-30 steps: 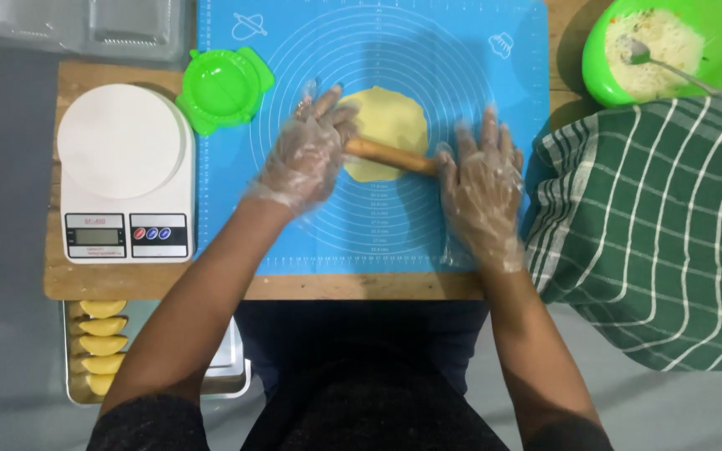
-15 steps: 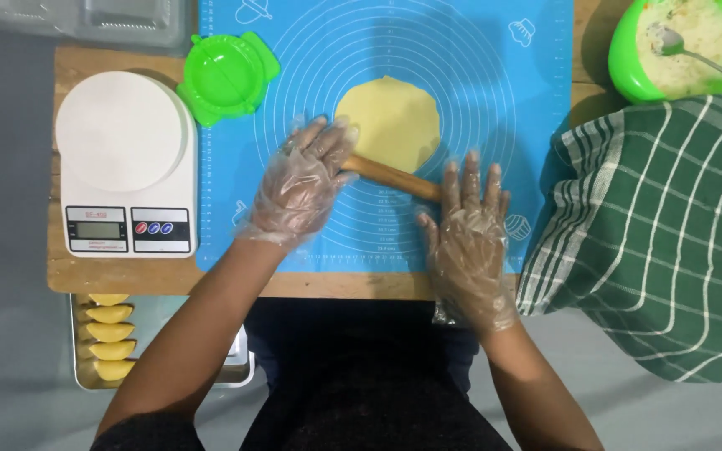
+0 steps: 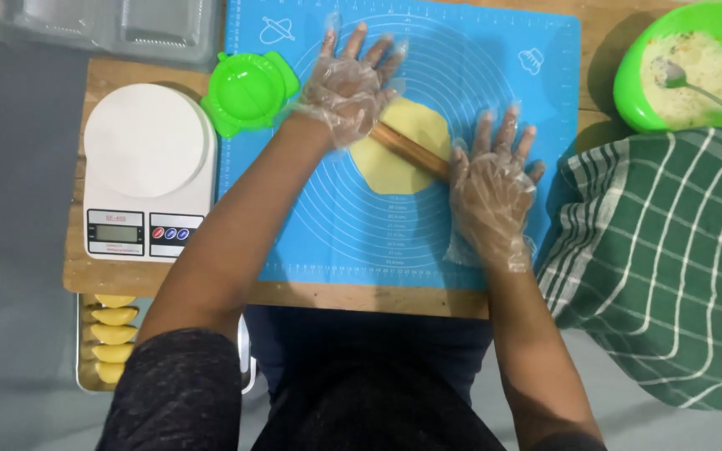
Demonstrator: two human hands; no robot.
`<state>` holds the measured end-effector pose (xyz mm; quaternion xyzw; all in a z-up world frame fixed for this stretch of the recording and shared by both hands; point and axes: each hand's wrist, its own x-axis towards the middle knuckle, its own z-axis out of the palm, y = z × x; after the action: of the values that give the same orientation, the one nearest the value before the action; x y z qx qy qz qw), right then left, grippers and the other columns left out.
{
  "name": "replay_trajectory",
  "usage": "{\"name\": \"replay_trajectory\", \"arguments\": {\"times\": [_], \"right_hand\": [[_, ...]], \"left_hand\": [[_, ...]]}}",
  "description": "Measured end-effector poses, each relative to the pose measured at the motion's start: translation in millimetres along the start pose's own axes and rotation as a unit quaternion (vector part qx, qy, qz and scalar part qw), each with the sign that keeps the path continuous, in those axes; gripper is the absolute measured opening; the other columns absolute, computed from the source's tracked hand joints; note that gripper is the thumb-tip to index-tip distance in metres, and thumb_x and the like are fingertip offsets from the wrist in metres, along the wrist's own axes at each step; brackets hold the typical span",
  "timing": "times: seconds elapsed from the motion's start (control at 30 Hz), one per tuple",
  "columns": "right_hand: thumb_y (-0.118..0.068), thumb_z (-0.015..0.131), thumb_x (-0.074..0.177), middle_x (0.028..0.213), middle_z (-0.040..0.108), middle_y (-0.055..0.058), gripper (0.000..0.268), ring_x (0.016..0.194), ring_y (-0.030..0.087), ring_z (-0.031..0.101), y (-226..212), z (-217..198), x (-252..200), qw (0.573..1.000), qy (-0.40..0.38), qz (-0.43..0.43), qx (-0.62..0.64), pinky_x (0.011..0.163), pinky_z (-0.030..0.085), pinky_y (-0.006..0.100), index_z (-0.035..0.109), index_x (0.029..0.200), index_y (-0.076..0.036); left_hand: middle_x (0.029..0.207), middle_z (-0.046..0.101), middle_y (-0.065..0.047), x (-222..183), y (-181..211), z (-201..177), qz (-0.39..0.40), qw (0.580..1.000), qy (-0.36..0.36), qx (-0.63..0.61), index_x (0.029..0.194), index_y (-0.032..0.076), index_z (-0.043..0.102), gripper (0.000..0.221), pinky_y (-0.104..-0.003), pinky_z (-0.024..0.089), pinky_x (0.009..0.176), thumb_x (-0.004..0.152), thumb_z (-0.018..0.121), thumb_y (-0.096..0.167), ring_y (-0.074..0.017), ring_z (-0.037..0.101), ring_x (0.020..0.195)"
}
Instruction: Rolling out dough, placing it in a mold, adding filling with a spoon, and sealing the mold to create a pastry.
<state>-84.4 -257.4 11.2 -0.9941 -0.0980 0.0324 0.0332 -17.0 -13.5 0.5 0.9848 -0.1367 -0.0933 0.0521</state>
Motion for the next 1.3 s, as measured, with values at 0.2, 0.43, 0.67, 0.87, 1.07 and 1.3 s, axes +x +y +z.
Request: {"name": "replay_trajectory", "arguments": {"times": [0.2,0.43,0.67,0.87,1.07,1.3], "right_hand": [[-0.041,0.045,0.108,0.170,0.015,0.018,0.069,0.151,0.050,0.021,-7.4,9.3,-19.4,0.997,0.018,-0.035,-0.063,0.108,0.026,0.077,0.026,0.165,-0.007],[-0.048,0.040,0.111,0.173,0.006,0.012,0.070,0.156,0.055,0.015,-2.2,22.5,-39.1,0.995,0.045,-0.077,-0.034,0.111,0.005,0.083,0.021,0.169,-0.014],[-0.050,0.043,0.107,0.173,0.008,0.010,0.072,0.155,0.050,0.013,1.1,20.0,-60.0,0.991,0.047,-0.114,-0.058,0.109,0.016,0.084,0.023,0.168,-0.017],[-0.049,0.049,0.100,0.169,0.029,0.015,0.071,0.150,0.052,0.024,-2.5,8.5,-85.9,0.993,0.017,-0.113,-0.028,0.112,0.031,0.073,0.037,0.162,-0.016],[-0.039,0.043,0.107,0.169,0.024,0.018,0.054,0.149,0.053,0.024,6.3,-9.9,-53.7,0.994,-0.018,-0.077,0.076,0.111,0.035,0.071,0.048,0.156,-0.017],[-0.043,0.039,0.112,0.170,0.017,0.003,0.051,0.149,0.045,0.026,22.0,-6.9,29.0,0.998,-0.016,-0.011,0.064,0.102,0.043,0.074,0.047,0.159,-0.026]], "left_hand": [[0.170,0.009,-0.010,-49.4,0.7,6.0,-0.009,1.000,-0.009,0.006,0.162,0.019,0.007,0.063,-0.059,-0.009,0.120,0.106,0.007,0.048,-0.0376,0.000,0.154],[0.173,0.004,0.003,-89.6,12.2,24.4,-0.039,0.994,0.097,0.018,0.166,0.023,0.005,0.064,-0.060,-0.002,0.124,0.109,0.011,0.052,-0.0340,0.000,0.158],[0.173,0.003,0.006,-127.9,32.5,28.8,-0.081,0.992,0.095,-0.004,0.165,0.026,0.005,0.070,-0.060,-0.007,0.124,0.103,-0.001,0.057,-0.0327,-0.002,0.158],[0.168,0.024,-0.002,-152.9,50.3,19.1,-0.097,0.995,0.033,-0.003,0.163,0.024,0.026,0.063,-0.074,0.015,0.116,0.104,0.046,0.037,-0.0433,0.024,0.150],[0.159,0.047,-0.007,-120.3,30.8,71.1,-0.096,0.986,0.140,-0.007,0.136,0.013,0.066,0.049,-0.060,0.029,0.119,0.094,0.067,0.038,-0.0420,0.033,0.148],[0.150,0.054,-0.009,-68.6,28.8,57.1,-0.068,0.979,0.187,0.035,0.125,0.014,0.071,0.040,-0.057,0.037,0.115,0.096,0.069,0.041,-0.0426,0.040,0.143]]}}
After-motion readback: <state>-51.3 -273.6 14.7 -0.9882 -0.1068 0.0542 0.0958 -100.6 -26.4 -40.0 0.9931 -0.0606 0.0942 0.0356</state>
